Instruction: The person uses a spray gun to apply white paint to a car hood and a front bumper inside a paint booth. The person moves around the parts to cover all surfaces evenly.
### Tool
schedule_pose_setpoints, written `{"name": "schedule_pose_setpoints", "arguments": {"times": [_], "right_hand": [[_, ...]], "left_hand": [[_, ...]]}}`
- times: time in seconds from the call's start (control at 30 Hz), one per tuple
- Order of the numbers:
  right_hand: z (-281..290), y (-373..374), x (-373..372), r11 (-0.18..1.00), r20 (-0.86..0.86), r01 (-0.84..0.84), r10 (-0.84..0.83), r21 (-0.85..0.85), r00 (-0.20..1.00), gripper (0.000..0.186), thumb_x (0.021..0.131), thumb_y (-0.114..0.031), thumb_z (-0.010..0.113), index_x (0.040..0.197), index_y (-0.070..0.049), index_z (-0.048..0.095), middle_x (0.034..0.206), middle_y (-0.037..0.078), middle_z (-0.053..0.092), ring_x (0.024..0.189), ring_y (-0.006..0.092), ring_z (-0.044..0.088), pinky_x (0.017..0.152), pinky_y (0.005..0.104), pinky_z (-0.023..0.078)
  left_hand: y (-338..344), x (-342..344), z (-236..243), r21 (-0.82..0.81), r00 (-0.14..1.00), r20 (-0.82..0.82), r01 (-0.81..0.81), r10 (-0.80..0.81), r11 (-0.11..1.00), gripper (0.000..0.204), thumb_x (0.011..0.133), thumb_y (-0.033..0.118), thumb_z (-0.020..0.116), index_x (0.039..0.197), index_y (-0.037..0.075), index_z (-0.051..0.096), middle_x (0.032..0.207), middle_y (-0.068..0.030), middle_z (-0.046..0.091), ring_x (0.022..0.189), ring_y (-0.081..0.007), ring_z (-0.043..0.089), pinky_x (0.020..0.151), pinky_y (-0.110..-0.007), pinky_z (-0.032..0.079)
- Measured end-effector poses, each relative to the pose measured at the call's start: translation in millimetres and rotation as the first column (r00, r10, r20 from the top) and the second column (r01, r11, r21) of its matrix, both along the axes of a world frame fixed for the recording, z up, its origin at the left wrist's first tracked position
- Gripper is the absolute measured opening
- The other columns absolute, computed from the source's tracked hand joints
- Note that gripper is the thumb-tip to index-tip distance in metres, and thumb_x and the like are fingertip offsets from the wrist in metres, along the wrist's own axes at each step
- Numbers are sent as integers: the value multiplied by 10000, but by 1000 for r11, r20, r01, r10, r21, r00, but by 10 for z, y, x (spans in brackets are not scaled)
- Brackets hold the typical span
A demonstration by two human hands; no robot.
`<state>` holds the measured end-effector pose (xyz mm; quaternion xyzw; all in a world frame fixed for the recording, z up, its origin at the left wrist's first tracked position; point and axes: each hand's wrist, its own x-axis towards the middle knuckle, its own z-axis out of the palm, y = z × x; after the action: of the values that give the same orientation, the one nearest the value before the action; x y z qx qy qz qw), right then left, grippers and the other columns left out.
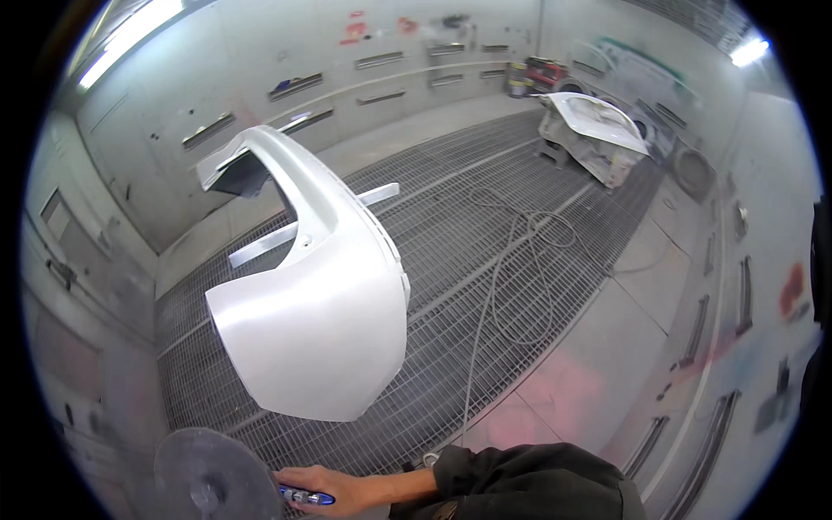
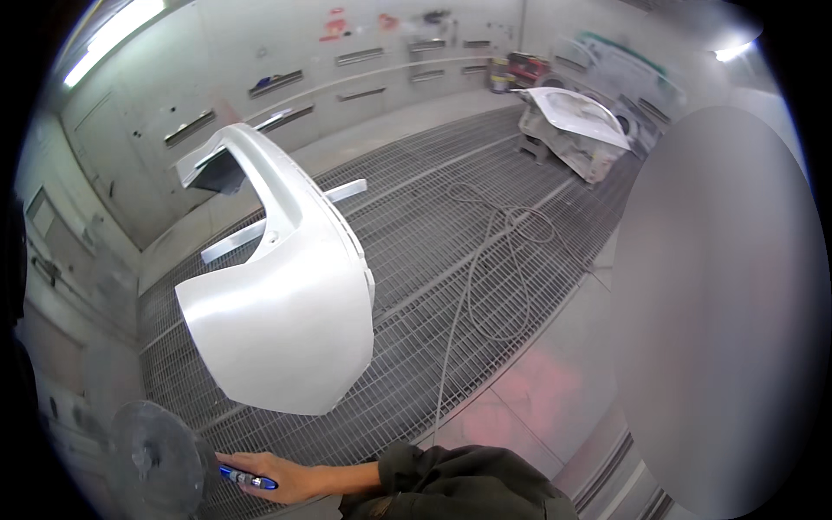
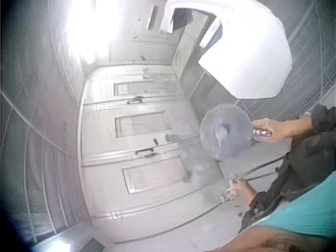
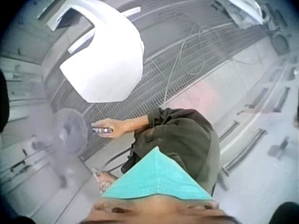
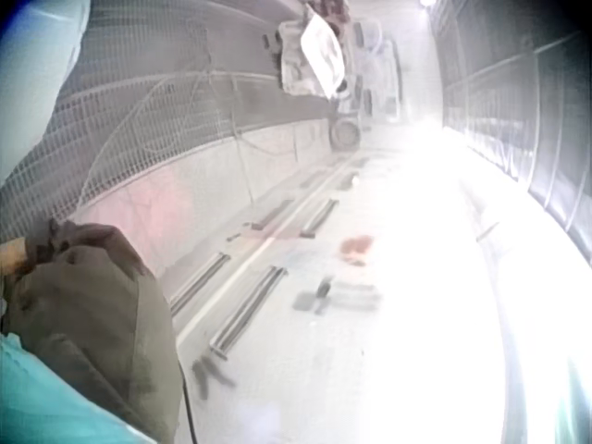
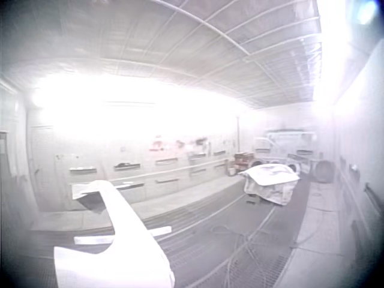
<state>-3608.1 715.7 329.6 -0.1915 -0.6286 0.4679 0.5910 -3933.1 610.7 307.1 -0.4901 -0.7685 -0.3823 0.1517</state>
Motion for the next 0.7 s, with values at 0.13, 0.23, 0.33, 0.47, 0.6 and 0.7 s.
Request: {"name": "schedule_pose_setpoints", "arguments": {"times": [0.13,0.23,0.33,0.47,0.6,0.7], "right_hand": [[-38,359,128,893,145,448,-438,-39,887,696,913,-82,581,1535,-64,271,1262,204,586,1108,296,600,971,409,450],[247,97,51,817,148,399,-372,-416,916,665,926,-92,591,1527,-84,304,1114,163,630,970,232,620,872,372,485],[230,-112,-250,814,192,475,-435,-334,880,633,943,-103,593,1519,-100,332,1026,118,647,808,164,617,740,324,510],[-105,-241,-782,597,260,771,-726,-221,637,594,951,-116,600,1498,-99,368,1033,89,653,676,104,598,590,267,506],[-119,-560,-1363,488,173,710,-750,-507,639,380,934,-110,621,1301,-38,552,1039,84,660,672,90,624,550,241,523],[-199,-666,-1632,365,202,757,-818,-542,538,295,922,-95,626,1207,-17,612,1057,85,663,694,104,637,552,241,541]], "left_hand": [[570,152,251,-165,976,104,209,-194,964,175,951,125,581,918,13,711,748,-170,682,657,-268,618,598,-394,473],[846,-56,186,-264,942,149,331,-300,906,172,951,133,592,896,21,710,739,-165,682,646,-266,614,584,-394,466],[1549,-1177,-752,-173,866,159,498,-474,850,243,948,236,654,808,39,684,673,-157,643,585,-245,576,528,-393,424],[2097,-1584,-1066,-249,768,233,641,-597,726,279,943,259,667,798,20,669,684,-116,654,601,-229,572,567,-402,444],[2279,-1846,-1011,-262,705,328,708,-629,656,371,917,182,691,658,32,471,596,-42,448,578,-132,394,519,-349,303],[2301,-2020,-843,-267,595,323,804,-736,532,485,870,106,728,575,39,351,516,-41,313,518,-87,288,453,-327,231]]}}
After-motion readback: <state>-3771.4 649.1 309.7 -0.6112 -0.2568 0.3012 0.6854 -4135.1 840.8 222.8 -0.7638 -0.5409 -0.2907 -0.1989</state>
